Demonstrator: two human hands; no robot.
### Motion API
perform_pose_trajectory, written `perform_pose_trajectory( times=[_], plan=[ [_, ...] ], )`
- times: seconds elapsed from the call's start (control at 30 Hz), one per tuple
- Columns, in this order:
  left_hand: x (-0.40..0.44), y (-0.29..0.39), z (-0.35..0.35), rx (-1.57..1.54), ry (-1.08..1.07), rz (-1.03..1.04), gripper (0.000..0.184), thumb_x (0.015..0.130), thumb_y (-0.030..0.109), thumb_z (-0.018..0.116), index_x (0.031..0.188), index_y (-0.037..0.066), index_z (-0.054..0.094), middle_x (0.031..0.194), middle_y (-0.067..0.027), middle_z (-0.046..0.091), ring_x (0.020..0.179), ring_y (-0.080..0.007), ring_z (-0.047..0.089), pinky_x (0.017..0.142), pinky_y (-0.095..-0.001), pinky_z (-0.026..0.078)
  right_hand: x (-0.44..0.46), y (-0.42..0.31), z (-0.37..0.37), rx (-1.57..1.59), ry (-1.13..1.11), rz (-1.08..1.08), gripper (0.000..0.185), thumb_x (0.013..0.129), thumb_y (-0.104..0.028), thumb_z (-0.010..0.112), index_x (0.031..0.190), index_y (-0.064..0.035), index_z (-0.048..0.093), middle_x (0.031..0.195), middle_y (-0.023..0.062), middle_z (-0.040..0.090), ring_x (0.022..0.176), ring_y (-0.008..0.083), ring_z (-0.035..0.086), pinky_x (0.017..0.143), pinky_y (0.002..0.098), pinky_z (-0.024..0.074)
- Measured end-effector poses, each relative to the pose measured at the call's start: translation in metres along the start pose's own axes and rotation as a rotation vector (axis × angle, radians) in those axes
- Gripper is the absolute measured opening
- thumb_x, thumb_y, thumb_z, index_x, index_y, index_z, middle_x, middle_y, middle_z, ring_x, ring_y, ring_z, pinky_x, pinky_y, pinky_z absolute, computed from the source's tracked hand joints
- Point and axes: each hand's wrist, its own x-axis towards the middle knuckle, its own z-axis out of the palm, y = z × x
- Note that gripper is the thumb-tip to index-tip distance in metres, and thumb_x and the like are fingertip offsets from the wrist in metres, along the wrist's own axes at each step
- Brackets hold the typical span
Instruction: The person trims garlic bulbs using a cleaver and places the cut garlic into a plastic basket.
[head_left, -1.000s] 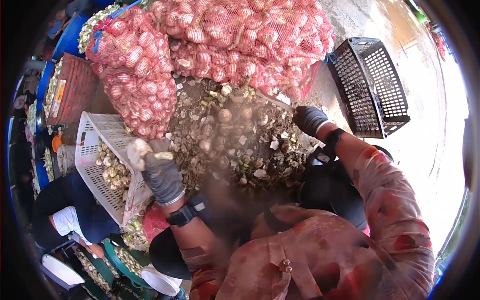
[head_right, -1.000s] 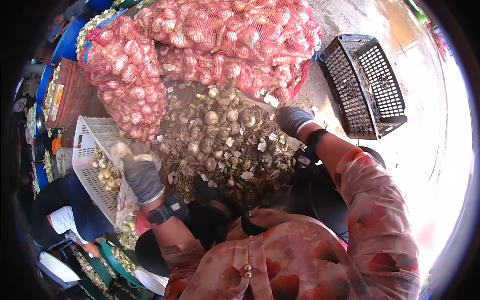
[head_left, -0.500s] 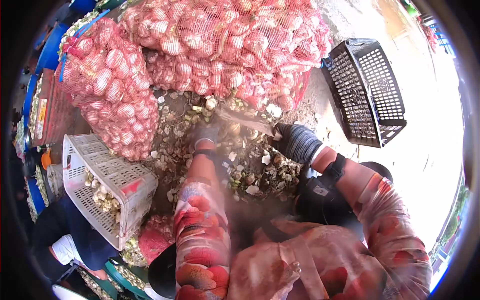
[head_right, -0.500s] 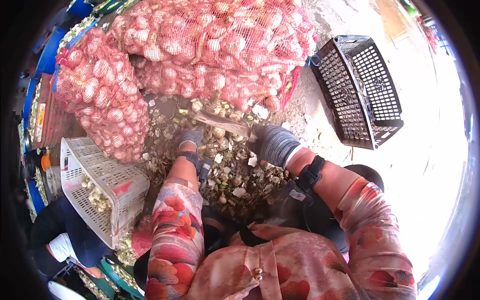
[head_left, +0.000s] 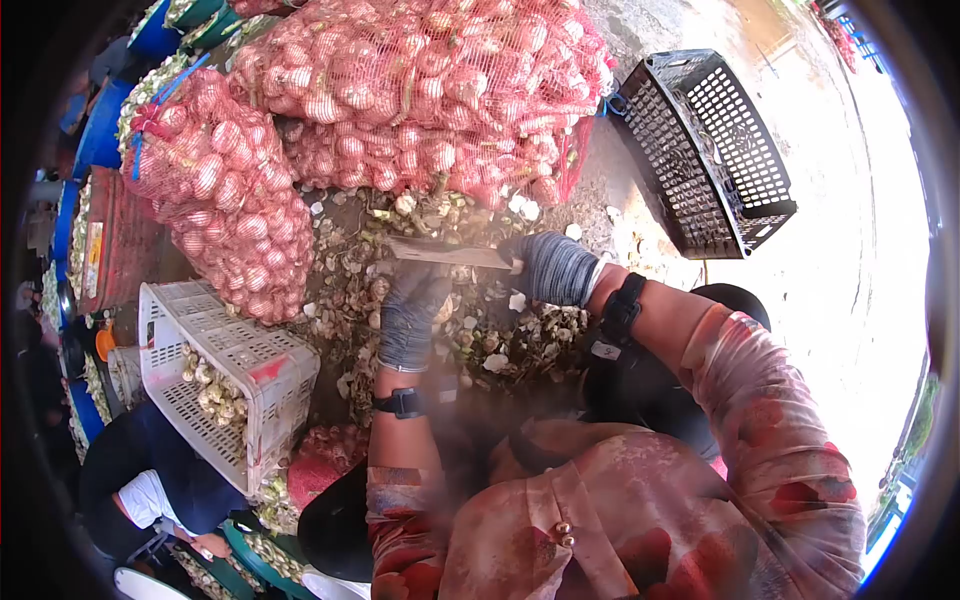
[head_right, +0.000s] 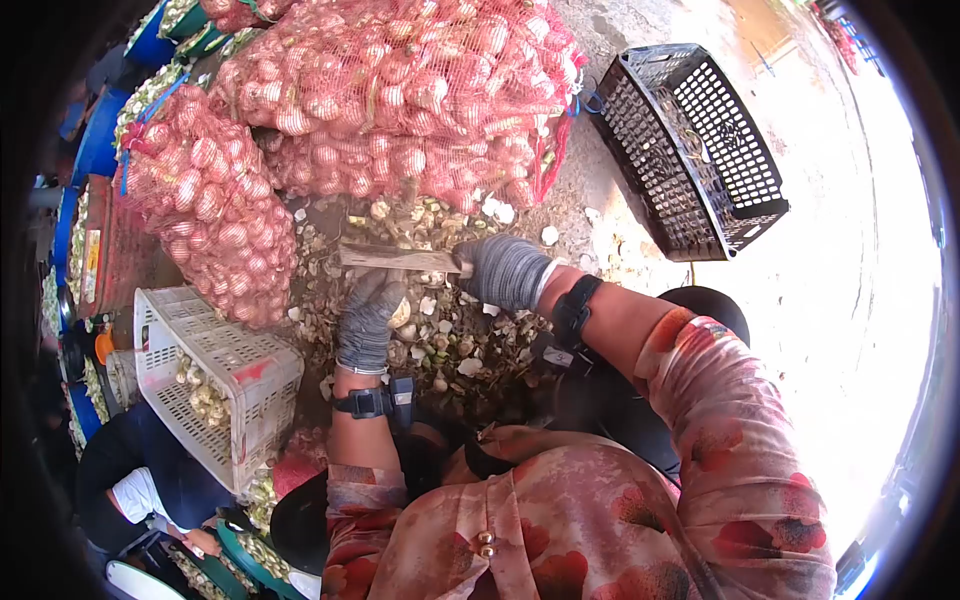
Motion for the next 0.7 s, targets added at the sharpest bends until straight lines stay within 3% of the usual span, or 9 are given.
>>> perform_pose_trajectory(
  times=[0.1, 0.17, 0.23, 0.33, 0.43, 0.57, 0.63, 0.67, 0.7],
  plan=[
    [-0.021, 0.046, 0.016, 0.047, -0.031, 0.059, 0.032, 0.086, 0.015, 0.066, 0.116, 0.004, 0.06, 0.115, -0.0056, 0.061, 0.107, -0.0145, 0.055, 0.09, -0.0303, 0.046, 0.012, 0.08, 0.038, -0.189, -0.126, 0.114, 0.049, 0.087, -0.051, 0.054, 0.086, -0.0034, 0.068, 0.084, 0.0204, 0.066, 0.077, 0.0363, 0.064, 0.073, 0.0412, 0.0507],
    [-0.033, 0.057, 0.024, 0.004, -0.089, 0.053, 0.028, 0.086, 0.011, 0.066, 0.112, 0.003, 0.061, 0.116, -0.0071, 0.06, 0.11, -0.0159, 0.055, 0.091, -0.0312, 0.046, -0.014, 0.013, -0.006, -0.066, -0.106, 0.176, 0.051, 0.088, -0.051, 0.055, 0.088, -0.0006, 0.066, 0.081, 0.0185, 0.066, 0.078, 0.0304, 0.066, 0.074, 0.0386, 0.0505],
    [-0.032, 0.06, 0.033, 0.052, -0.083, 0.101, 0.032, 0.083, 0.012, 0.07, 0.112, 0.002, 0.059, 0.1, -0.003, 0.061, 0.092, -0.0122, 0.057, 0.082, -0.0266, 0.047, -0.019, -0.017, -0.01, 0.701, 0.135, 0.123, 0.046, 0.09, -0.046, 0.056, 0.098, -0.0014, 0.064, 0.077, 0.0155, 0.066, 0.081, 0.0248, 0.066, 0.075, 0.0379, 0.0499],
    [-0.035, 0.058, 0.046, 0.38, -0.046, 0.23, 0.044, 0.083, 0.016, 0.071, 0.12, 0.003, 0.053, 0.11, -0.0059, 0.058, 0.101, -0.0144, 0.055, 0.086, -0.0281, 0.047, -0.005, -0.021, -0.006, 0.587, 0.181, -0.043, 0.04, 0.09, -0.041, 0.06, 0.103, -0.0033, 0.06, 0.067, 0.0101, 0.06, 0.066, 0.0196, 0.063, 0.062, 0.0364, 0.0508],
    [-0.037, 0.057, 0.042, -0.22, -0.035, 0.169, 0.058, 0.084, 0.025, 0.069, 0.13, 0.003, 0.042, 0.121, -0.0083, 0.05, 0.103, -0.0178, 0.055, 0.086, -0.0318, 0.05, -0.006, -0.025, -0.015, 0.772, 0.039, 0.16, 0.04, 0.088, -0.042, 0.063, 0.101, -0.0046, 0.058, 0.057, 0.0057, 0.054, 0.049, 0.0159, 0.056, 0.047, 0.0338, 0.047],
    [-0.029, 0.038, 0.052, -0.389, 0.004, 0.139, 0.054, 0.089, 0.027, 0.061, 0.133, 0.004, 0.041, 0.117, -0.0087, 0.055, 0.096, -0.0165, 0.056, 0.081, -0.0305, 0.051, -0.008, -0.027, 0.017, 0.996, 0.023, 0.165, 0.038, 0.09, -0.044, 0.06, 0.095, -0.0065, 0.06, 0.052, 0.0032, 0.05, 0.041, 0.0128, 0.051, 0.038, 0.0327, 0.0411],
    [-0.022, 0.022, 0.045, -0.536, -0.002, 0.109, 0.049, 0.09, 0.024, 0.058, 0.132, 0.005, 0.041, 0.115, -0.0088, 0.056, 0.094, -0.0155, 0.056, 0.08, -0.0294, 0.05, -0.009, -0.022, 0.009, 0.749, -0.031, 0.228, 0.035, 0.089, -0.042, 0.06, 0.094, -0.0069, 0.061, 0.056, 0.0086, 0.055, 0.047, 0.0204, 0.058, 0.044, 0.0364, 0.0448],
    [-0.019, 0.018, 0.039, -0.716, -0.049, 0.09, 0.045, 0.092, 0.022, 0.056, 0.131, 0.005, 0.043, 0.116, -0.0089, 0.056, 0.095, -0.0153, 0.056, 0.082, -0.0299, 0.049, -0.008, -0.019, 0.006, 0.496, 0.134, 0.011, 0.034, 0.089, -0.041, 0.06, 0.094, -0.0068, 0.061, 0.061, 0.0116, 0.058, 0.054, 0.0258, 0.061, 0.049, 0.0389, 0.0469],
    [-0.023, 0.013, 0.032, -0.53, -0.052, 0.091, 0.042, 0.093, 0.022, 0.055, 0.13, 0.005, 0.044, 0.117, -0.0093, 0.056, 0.098, -0.0166, 0.056, 0.085, -0.0312, 0.048, -0.014, -0.015, 0.003, 0.312, 0.162, -0.061, 0.031, 0.085, -0.036, 0.062, 0.094, -0.0069, 0.062, 0.068, 0.0145, 0.061, 0.065, 0.0315, 0.062, 0.058, 0.0415, 0.0484]
  ],
)
